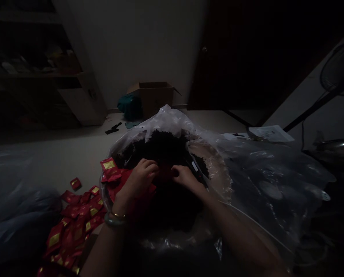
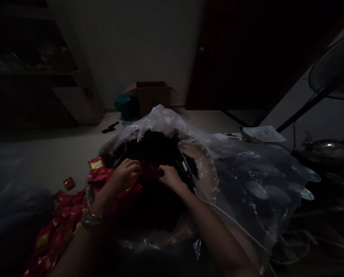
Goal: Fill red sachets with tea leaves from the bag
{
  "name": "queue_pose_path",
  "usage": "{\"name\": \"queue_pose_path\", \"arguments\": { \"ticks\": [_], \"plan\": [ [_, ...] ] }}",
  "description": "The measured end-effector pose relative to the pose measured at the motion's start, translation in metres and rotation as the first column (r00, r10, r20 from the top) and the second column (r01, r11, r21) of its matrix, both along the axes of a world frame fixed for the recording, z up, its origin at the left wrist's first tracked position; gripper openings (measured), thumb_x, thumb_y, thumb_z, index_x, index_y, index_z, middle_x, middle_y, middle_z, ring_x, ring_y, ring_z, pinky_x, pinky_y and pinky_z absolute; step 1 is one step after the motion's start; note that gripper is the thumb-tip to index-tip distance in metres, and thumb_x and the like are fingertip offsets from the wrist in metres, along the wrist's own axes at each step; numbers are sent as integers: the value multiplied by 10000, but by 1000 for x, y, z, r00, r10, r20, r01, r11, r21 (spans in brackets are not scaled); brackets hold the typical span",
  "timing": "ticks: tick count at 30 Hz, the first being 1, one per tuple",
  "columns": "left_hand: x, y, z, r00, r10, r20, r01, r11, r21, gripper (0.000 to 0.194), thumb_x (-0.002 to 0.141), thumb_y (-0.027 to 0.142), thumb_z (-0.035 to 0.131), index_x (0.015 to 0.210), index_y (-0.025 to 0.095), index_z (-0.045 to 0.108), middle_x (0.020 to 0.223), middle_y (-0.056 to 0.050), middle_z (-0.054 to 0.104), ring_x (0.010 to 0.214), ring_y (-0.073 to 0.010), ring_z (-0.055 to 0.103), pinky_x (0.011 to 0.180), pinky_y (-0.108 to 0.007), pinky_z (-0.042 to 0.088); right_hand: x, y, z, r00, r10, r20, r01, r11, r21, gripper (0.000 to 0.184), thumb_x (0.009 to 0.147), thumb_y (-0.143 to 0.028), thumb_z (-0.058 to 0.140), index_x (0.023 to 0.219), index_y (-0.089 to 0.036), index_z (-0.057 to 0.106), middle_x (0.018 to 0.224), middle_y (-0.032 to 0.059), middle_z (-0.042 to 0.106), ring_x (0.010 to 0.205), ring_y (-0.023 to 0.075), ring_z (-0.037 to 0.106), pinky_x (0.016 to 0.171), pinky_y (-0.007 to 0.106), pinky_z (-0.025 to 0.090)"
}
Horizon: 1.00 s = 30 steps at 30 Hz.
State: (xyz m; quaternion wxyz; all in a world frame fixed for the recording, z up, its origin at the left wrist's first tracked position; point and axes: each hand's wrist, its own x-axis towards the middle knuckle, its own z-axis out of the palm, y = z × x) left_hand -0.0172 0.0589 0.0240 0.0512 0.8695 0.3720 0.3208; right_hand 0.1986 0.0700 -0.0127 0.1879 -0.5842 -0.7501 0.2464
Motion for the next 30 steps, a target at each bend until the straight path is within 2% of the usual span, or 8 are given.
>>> {"name": "queue_pose_path", "arguments": {
  "ticks": [4,7,10,14,16,19,26,30],
  "plan": [
    [-5,3,1,999,43,-28,-41,997,58,190,898,108,466,947,206,621,1016,-62,648,904,-188,537,785,-331,502,17,10,10,993,-88,-81,90,996,27,142,707,-121,605,812,-190,673,807,20,703,767,176,646,703,262,447],
    [-6,4,2,998,50,-38,-46,993,106,153,892,124,503,924,204,629,998,-60,651,889,-185,534,752,-313,504,29,11,24,971,-153,-183,165,985,51,128,678,-139,610,772,-193,677,764,11,694,743,177,645,686,267,461],
    [2,1,0,996,38,-81,-26,988,154,128,866,122,551,903,205,642,1015,-60,645,895,-189,528,733,-306,509,33,4,45,918,-117,-380,155,985,72,116,679,-206,629,783,-187,675,762,14,680,709,171,632,647,267,477],
    [18,-8,1,987,3,-162,24,986,163,194,832,72,576,946,215,641,1103,-65,609,1016,-211,508,786,-323,521,22,-12,66,779,-29,-627,102,991,81,186,696,-309,662,836,-185,669,804,22,679,697,165,632,603,262,504],
    [23,-11,2,982,-16,-188,47,986,162,206,834,66,569,963,213,632,1137,-70,587,1077,-220,484,833,-343,521,13,-19,68,768,5,-641,95,988,122,186,700,-307,677,845,-191,684,817,24,691,732,170,643,643,271,519],
    [26,-13,3,982,-24,-186,53,987,153,190,844,81,556,967,209,625,1167,-74,559,1136,-223,457,890,-368,511,2,-25,67,794,58,-605,73,979,189,199,706,-247,677,897,-207,713,901,30,719,844,184,662,738,288,535],
    [24,-8,-7,998,-37,-58,42,995,96,194,873,106,503,984,206,627,1180,-51,551,1106,-192,512,906,-344,505,-4,-33,68,848,170,-503,18,938,347,373,762,-138,619,1115,-248,668,1111,38,693,1007,190,652,847,313,550],
    [25,-7,-13,999,-25,44,22,997,79,197,891,134,494,1025,204,622,1170,-63,575,1070,-180,558,876,-325,523,-8,-35,64,850,219,-480,3,908,419,457,787,-106,592,1221,-250,593,1229,63,625,1073,191,626,886,322,548]
  ]
}}
